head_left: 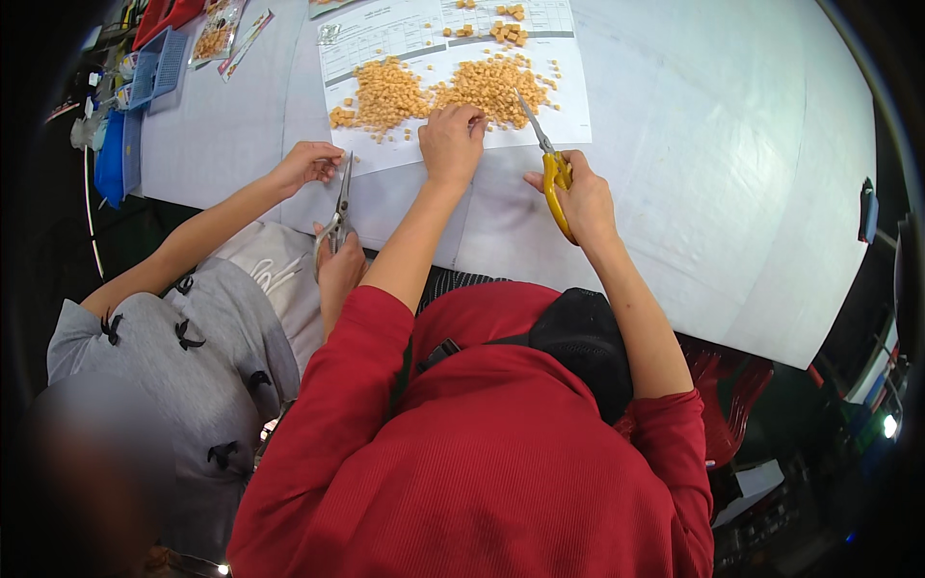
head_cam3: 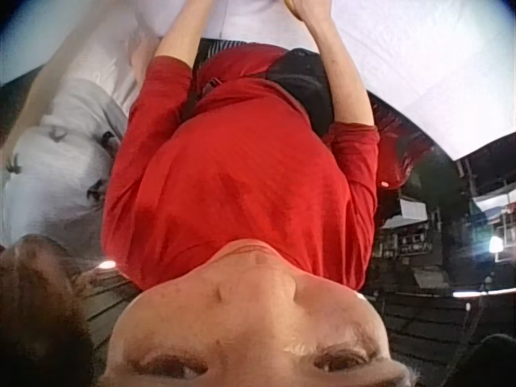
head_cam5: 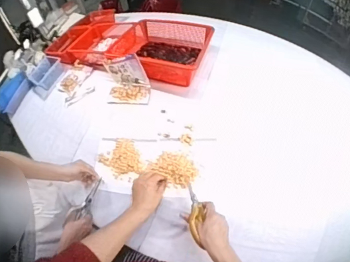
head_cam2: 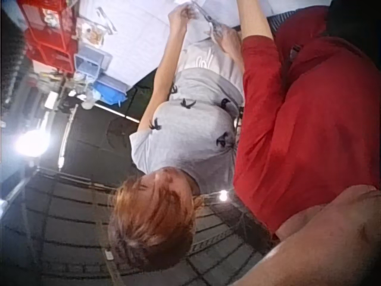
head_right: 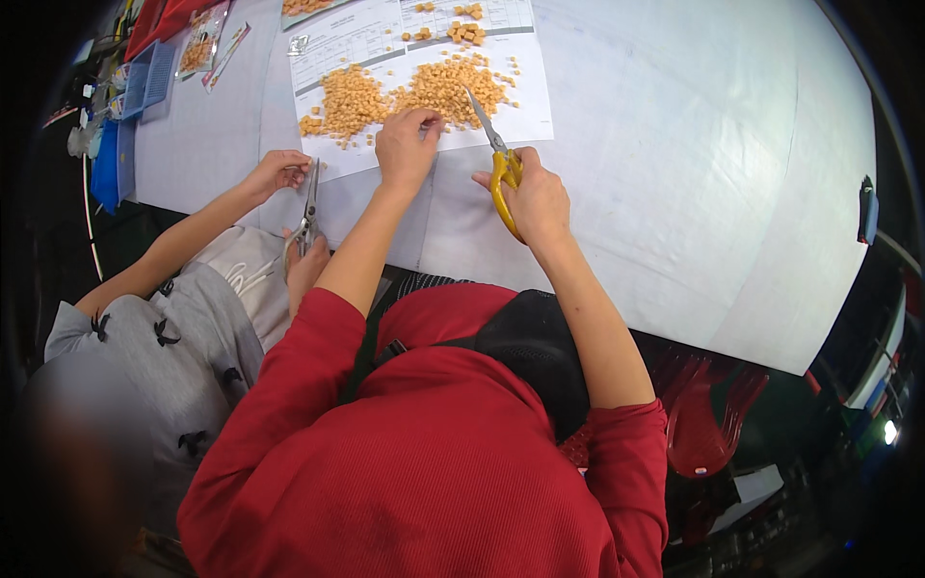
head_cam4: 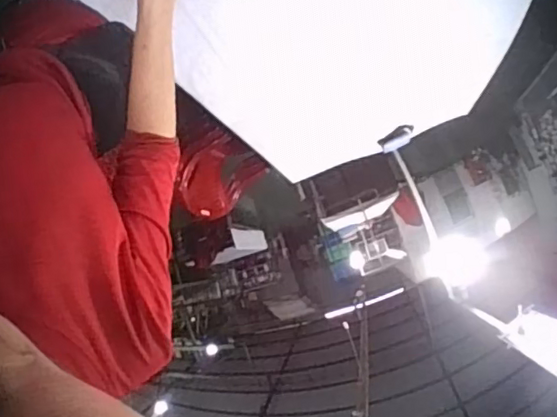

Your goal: The person uses yellow-handled scissors to cut small yellow food items, likely peanuts, on a white sheet of paper. Another person in a gray shirt works alongside, also cutting similar items. The cut pieces accumulate on the paper throughout the clip.

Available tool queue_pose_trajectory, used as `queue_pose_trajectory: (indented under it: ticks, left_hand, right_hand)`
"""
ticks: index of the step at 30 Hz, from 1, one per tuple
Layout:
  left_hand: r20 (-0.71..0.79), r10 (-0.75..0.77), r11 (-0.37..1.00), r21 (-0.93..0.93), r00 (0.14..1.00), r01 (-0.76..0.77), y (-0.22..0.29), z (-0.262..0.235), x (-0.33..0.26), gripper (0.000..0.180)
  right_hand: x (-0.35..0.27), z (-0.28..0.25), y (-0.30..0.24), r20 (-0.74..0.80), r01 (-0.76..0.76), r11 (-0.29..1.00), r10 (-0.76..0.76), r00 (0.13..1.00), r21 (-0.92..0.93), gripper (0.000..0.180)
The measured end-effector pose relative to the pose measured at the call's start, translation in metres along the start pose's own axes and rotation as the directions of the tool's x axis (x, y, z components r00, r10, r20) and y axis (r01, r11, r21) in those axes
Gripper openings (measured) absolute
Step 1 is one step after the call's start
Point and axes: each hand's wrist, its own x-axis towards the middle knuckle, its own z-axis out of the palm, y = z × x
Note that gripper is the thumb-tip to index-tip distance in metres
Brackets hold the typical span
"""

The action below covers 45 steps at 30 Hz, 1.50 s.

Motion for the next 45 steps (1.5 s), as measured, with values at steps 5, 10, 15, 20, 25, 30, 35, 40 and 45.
queue_pose_trajectory:
  ticks: [5, 10, 15, 20, 25, 30, 35, 40, 45]
  left_hand:
    - [0.006, 0.005, 0.999, -0.044, 1.0, -0.005, 0.006, 0.0, 0.003, 0.007]
    - [0.387, -0.315, 0.468, -0.731, 0.867, 0.496, -0.004, -0.018, 0.009, 0.008]
    - [0.446, -0.277, 0.396, -0.754, 0.851, 0.524, 0.001, -0.039, 0.005, 0.017]
    - [0.511, -0.268, 0.308, -0.758, 0.817, 0.575, 0.002, -0.05, -0.002, 0.021]
    - [0.512, -0.235, 0.212, -0.802, 0.826, 0.558, -0.003, -0.046, -0.003, 0.018]
    - [0.54, -0.222, 0.268, -0.767, 0.812, 0.583, -0.001, -0.043, 0.002, 0.023]
    - [0.314, -0.346, 0.704, -0.537, 0.884, 0.465, -0.02, -0.027, 0.007, 0.018]
    - [0.254, -0.324, 0.932, -0.082, 0.911, 0.354, -0.001, -0.024, 0.005, 0.016]
    - [0.077, -0.145, 0.987, 0.085, 0.986, 0.138, 0.009, -0.008, 0.002, 0.014]
  right_hand:
    - [-0.003, -0.001, 0.005, 0.03, -0.01, 0.999, 0.009, 1.0, 0.031, 0.065]
    - [-0.015, 0.001, 0.0, 0.082, 0.081, 0.997, -0.081, 0.993, 0.006, 0.067]
    - [-0.026, 0.003, -0.006, 0.103, 0.11, 0.994, -0.107, 0.989, -0.015, 0.069]
    - [-0.035, 0.005, -0.008, 0.114, 0.104, 0.994, -0.099, 0.989, -0.038, 0.069]
    - [-0.035, 0.006, -0.006, 0.102, 0.121, 0.992, -0.116, 0.988, -0.038, 0.068]
    - [-0.026, 0.008, -0.001, 0.044, 0.154, 0.987, -0.153, 0.987, -0.039, 0.067]
    - [-0.015, 0.008, 0.003, 0.022, 0.116, 0.992, -0.115, 0.993, -0.055, 0.067]
    - [-0.008, 0.002, 0.007, -0.009, 0.068, 0.997, -0.068, 0.998, -0.038, 0.067]
    - [-0.009, -0.002, 0.01, -0.009, 0.065, 0.997, -0.065, 0.998, -0.039, 0.066]
